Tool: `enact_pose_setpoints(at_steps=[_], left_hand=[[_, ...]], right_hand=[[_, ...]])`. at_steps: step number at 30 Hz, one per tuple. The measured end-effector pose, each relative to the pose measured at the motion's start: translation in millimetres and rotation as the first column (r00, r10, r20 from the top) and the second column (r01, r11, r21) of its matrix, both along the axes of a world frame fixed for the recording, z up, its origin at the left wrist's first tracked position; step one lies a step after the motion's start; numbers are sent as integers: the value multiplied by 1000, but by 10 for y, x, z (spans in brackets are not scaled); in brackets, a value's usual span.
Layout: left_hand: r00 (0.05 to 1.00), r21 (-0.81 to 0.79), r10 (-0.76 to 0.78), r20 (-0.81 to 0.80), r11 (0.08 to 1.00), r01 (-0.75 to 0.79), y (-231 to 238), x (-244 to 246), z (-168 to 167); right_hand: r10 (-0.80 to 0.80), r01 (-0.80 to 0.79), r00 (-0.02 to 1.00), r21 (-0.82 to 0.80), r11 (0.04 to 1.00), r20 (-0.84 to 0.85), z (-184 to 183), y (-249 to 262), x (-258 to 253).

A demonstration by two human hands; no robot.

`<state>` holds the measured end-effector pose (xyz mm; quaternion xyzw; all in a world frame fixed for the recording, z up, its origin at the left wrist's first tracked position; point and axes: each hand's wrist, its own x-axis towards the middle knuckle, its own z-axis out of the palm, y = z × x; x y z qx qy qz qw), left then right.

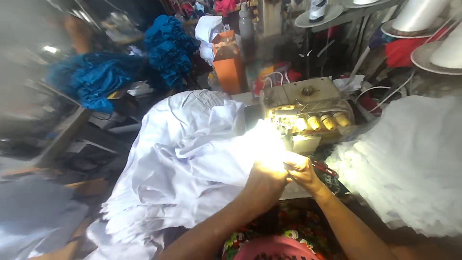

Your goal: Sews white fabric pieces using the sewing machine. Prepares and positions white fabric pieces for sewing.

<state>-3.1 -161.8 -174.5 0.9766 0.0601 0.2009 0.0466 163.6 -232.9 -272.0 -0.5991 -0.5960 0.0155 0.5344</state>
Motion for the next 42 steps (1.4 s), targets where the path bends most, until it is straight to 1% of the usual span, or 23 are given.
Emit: enact_pose_setpoints(at_steps=[3, 5, 6, 8, 10, 11, 12, 13, 14, 15, 16, 17, 19, 22, 26, 27, 29, 32, 34, 35, 38, 40, 42], left_hand=[[994, 112, 93, 58, 989, -99, -53, 88, -137], [991, 133, 106, 87, 984, -117, -46, 125, -170], [991, 112, 88, 101, 989, -99, -27, 132, -163], [987, 6, 47, 153, 999, -49, 75, 127, -60], [973, -121, 59, 223, 992, -32, 307, 134, 126], [973, -170, 78, 218, 985, -41, 472, 154, 208], [980, -188, 109, 165, 979, -78, 644, 187, 279], [988, -170, 129, 86, 979, -113, 814, 228, 332], [990, -153, 133, -39, 979, -137, 952, 263, 392], [967, -144, 131, -217, 976, -165, 1050, 298, 478], [928, -128, 112, -356, 978, -167, 1131, 337, 547], [897, -115, 78, -436, 983, -141, 1197, 367, 603], [882, -115, 5, -472, 991, -67, 1307, 406, 666], [823, -131, -30, -567, 990, -54, 1409, 490, 745], [782, -50, -67, -620, 998, 46, 1465, 539, 847], [784, -9, -74, -617, 996, 88, 1475, 527, 877], [825, 79, -114, -554, 979, 188, 1536, 476, 888], [871, 150, -149, -468, 958, 244, 1634, 372, 877], [884, 145, -164, -437, 958, 249, 1643, 297, 913], [894, 126, -187, -408, 958, 258, 1649, 258, 933], [917, -23, -281, -282, 958, 286, 1716, 125, 975], [920, -129, -297, -257, 954, 272, 1717, 26, 1050], [921, -211, -294, -256, 947, 243, 1605, -58, 1245]], right_hand=[[13, -13, 999, 0, 1000, -30, -37, -31, -25], [25, -25, 999, 2, 1000, -40, -32, -39, -25], [29, -29, 999, -5, 1000, -43, -22, -46, -20], [27, -29, 997, -19, 999, -66, -4, -52, -9], [27, -31, 995, -32, 999, -98, -7, -48, 8], [26, -29, 994, -31, 999, -111, -8, -39, 13], [23, -27, 993, -31, 999, -118, -12, -24, 21], [27, -31, 993, -37, 999, -118, -10, -11, 34], [30, -35, 993, -44, 998, -115, -4, -3, 45], [34, -40, 993, -51, 998, -114, 9, 3, 54], [41, -48, 992, -57, 997, -121, 25, 9, 63], [45, -53, 990, -60, 997, -130, 32, 18, 73], [53, -64, 986, -67, 996, -156, 32, 39, 90], [66, -80, 978, -66, 995, -197, 15, 59, 100], [70, -88, 973, -72, 993, -218, 36, 58, 107], [66, -86, 973, -83, 993, -221, 40, 54, 104], [67, -89, 971, -87, 992, -227, 40, 59, 110], [95, -113, 966, -65, 991, -240, 27, 75, 119], [96, -114, 966, -65, 991, -239, 25, 77, 126], [94, -114, 966, -71, 991, -243, 24, 75, 127], [111, -138, 960, -89, 987, -257, 64, 71, 137], [114, -149, 955, -110, 983, -274, 95, 69, 154], [137, -176, 943, -102, 979, -304, 131, 80, 169]])
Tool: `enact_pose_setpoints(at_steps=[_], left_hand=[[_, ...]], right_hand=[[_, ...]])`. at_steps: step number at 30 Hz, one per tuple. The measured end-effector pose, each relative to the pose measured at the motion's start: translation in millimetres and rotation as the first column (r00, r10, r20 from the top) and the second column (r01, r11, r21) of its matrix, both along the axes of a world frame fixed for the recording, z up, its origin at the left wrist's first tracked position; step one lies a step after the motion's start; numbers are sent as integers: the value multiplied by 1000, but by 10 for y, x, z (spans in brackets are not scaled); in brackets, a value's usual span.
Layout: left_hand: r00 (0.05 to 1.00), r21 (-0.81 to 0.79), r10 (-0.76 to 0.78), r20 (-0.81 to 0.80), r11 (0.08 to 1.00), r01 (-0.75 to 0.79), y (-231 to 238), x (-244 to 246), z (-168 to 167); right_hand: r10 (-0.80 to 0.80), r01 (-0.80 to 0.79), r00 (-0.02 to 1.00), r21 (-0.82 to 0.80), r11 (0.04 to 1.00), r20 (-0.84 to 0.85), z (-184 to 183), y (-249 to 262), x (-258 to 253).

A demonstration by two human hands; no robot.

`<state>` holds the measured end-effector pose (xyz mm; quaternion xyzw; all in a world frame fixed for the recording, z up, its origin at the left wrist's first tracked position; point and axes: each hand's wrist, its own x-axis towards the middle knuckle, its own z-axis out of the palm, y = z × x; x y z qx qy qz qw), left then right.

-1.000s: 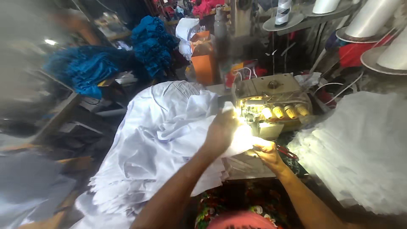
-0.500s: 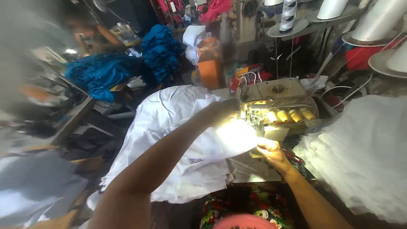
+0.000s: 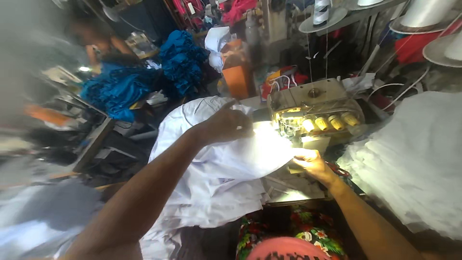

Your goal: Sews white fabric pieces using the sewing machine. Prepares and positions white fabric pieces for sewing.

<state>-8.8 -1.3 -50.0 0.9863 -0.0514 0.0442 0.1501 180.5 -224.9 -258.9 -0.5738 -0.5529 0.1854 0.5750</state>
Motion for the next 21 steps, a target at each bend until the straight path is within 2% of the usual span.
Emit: enact_pose_setpoints(at_steps=[5, 7, 9, 12, 14, 16, 21], left_hand=[[998, -147, -52, -36, 988, 46, -334, -120, 462], [996, -304, -62, -68, 952, 38, -471, -110, 478], [993, -540, -23, -116, 841, -43, -607, -83, 437], [994, -806, 19, -106, 584, -97, -737, 7, 276], [998, -865, 19, -61, 498, -63, -788, 90, 196], [999, -883, 5, -46, 468, -43, -817, 161, 150], [998, -905, 54, -28, 423, -48, -778, 170, 97]], right_hand=[[94, -93, 995, 19, 995, -33, 67, 47, 55], [123, -122, 991, 22, 992, -60, 114, 70, 43], [136, -132, 988, 57, 990, -76, 195, 65, -12], [109, -105, 993, 102, 989, -35, 250, 10, -75], [14, -21, 998, 96, 995, 69, 210, -15, -86], [-75, 64, 987, 79, 995, 142, 190, -36, -114], [-86, 82, 996, 116, 990, 36, 188, -13, -161]])
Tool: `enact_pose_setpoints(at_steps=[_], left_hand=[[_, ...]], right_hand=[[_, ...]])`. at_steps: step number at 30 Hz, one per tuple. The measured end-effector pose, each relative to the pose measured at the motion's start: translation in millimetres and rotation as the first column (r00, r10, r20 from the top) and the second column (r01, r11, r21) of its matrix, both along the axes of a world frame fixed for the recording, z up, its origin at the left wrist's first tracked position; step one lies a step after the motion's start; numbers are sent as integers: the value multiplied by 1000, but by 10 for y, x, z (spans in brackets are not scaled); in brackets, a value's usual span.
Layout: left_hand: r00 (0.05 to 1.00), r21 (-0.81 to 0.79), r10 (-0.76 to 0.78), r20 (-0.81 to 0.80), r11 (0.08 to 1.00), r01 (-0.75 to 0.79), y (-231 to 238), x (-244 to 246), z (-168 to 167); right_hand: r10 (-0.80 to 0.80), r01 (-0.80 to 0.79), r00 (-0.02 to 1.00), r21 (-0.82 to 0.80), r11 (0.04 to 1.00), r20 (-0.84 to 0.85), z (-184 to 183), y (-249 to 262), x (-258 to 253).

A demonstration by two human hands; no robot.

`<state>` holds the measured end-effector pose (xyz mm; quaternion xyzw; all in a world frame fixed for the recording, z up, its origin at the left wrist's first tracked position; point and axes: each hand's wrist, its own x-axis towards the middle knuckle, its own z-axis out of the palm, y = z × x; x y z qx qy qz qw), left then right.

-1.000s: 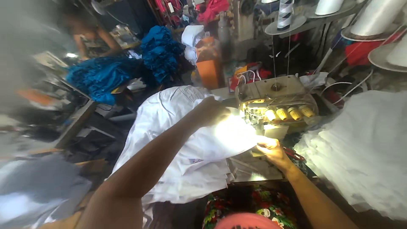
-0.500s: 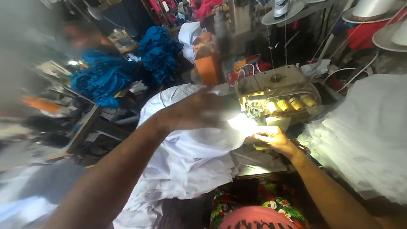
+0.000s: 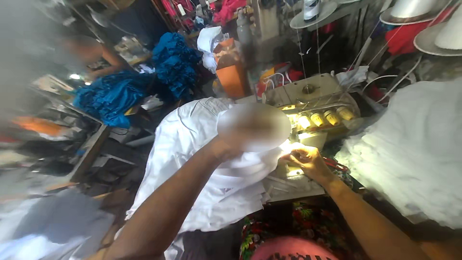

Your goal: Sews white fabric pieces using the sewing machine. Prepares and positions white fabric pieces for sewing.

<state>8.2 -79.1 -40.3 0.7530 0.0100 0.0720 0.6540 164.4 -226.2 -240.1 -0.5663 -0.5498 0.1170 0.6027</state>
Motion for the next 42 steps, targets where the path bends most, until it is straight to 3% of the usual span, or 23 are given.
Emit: enact_pose_setpoints(at_steps=[5, 9, 14, 17, 20, 24, 27, 30, 34, 37, 42], left_hand=[[999, 138, -43, -13, 989, 45, 88, -89, 26], [997, 6, -36, -71, 999, 36, 39, -72, -65], [985, -51, -124, -118, 992, 119, -81, -87, -199], [980, 76, -135, -143, 986, 147, -118, -119, -147], [983, 309, -127, -136, 937, 164, -171, -146, -168], [994, 467, -10, -108, 882, 60, -229, -160, -272], [988, 603, 121, -95, 797, -40, -296, -169, -402], [980, 769, 197, -24, 630, -107, -392, -148, -511], [979, 833, 201, 34, 535, -139, -514, -92, -710], [975, 867, 189, 117, 459, -193, -642, -92, -965], [950, 942, 216, 224, 202, -268, -884, -83, -1361]], right_hand=[[40, -39, 998, -26, 999, 47, -8, -28, 31], [29, -22, 989, -52, 998, 148, -96, -98, 28], [113, -110, 992, -54, 992, 59, -241, -161, 21], [131, -125, 990, -110, 986, 47, -216, -166, 51], [128, -126, 992, -118, 985, 13, -188, -135, 69], [118, -117, 993, -102, 988, 2, -209, -104, 103], [102, -101, 995, -102, 990, 9, -219, -90, 108], [100, -100, 995, -108, 989, -3, -220, -99, 96], [68, -64, 997, -98, 993, 36, -258, -102, 84], [-2, 7, 982, -26, 1000, 187, -327, -99, 79], [-191, 173, 938, 89, 981, 290, -493, -55, -3]])
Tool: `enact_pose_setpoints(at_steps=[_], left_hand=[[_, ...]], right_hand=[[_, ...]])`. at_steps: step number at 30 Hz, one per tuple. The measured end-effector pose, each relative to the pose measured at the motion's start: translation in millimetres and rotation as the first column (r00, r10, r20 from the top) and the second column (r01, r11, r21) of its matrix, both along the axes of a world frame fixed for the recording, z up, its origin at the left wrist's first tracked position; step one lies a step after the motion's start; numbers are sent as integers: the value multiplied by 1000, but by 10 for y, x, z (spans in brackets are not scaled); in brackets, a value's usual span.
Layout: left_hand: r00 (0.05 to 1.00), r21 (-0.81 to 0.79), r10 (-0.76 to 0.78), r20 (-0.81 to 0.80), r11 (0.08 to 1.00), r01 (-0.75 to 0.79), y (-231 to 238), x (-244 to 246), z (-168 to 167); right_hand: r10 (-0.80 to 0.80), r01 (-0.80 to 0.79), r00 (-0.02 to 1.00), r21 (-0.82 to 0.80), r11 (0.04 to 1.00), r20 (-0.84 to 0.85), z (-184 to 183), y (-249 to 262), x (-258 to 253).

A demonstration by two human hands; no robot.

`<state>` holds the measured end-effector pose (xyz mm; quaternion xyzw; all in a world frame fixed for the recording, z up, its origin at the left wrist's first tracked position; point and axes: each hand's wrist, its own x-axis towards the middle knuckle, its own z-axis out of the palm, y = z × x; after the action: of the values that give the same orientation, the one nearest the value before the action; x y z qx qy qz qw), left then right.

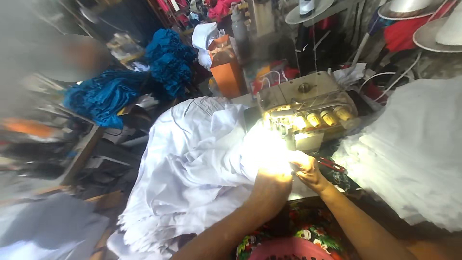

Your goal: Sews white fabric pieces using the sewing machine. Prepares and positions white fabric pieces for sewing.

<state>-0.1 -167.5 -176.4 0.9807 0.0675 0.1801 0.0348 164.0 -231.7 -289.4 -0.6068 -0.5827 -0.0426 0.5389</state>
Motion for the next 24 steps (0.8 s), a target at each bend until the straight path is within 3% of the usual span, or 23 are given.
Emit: enact_pose_setpoints(at_steps=[3, 8, 12, 19, 24], left_hand=[[998, 131, 63, 7, 989, -63, -5, 71, -98], [992, 173, 128, -3, 977, -126, 123, 247, -145], [974, 217, 197, -114, 961, -169, 145, 335, -57], [942, 230, 320, -102, 929, -291, 70, 436, -120], [932, 280, 359, -55, 901, -331, 107, 461, -168]], right_hand=[[-50, 53, 997, 50, 997, -57, -68, 45, -40], [-111, 129, 948, 39, 991, -298, -131, 55, -205], [-174, 187, 915, -1, 982, -365, -103, -90, -217], [-268, 274, 919, -23, 962, -290, -47, -349, -38], [-439, 441, 897, -183, 879, 51, -27, -554, 97]])
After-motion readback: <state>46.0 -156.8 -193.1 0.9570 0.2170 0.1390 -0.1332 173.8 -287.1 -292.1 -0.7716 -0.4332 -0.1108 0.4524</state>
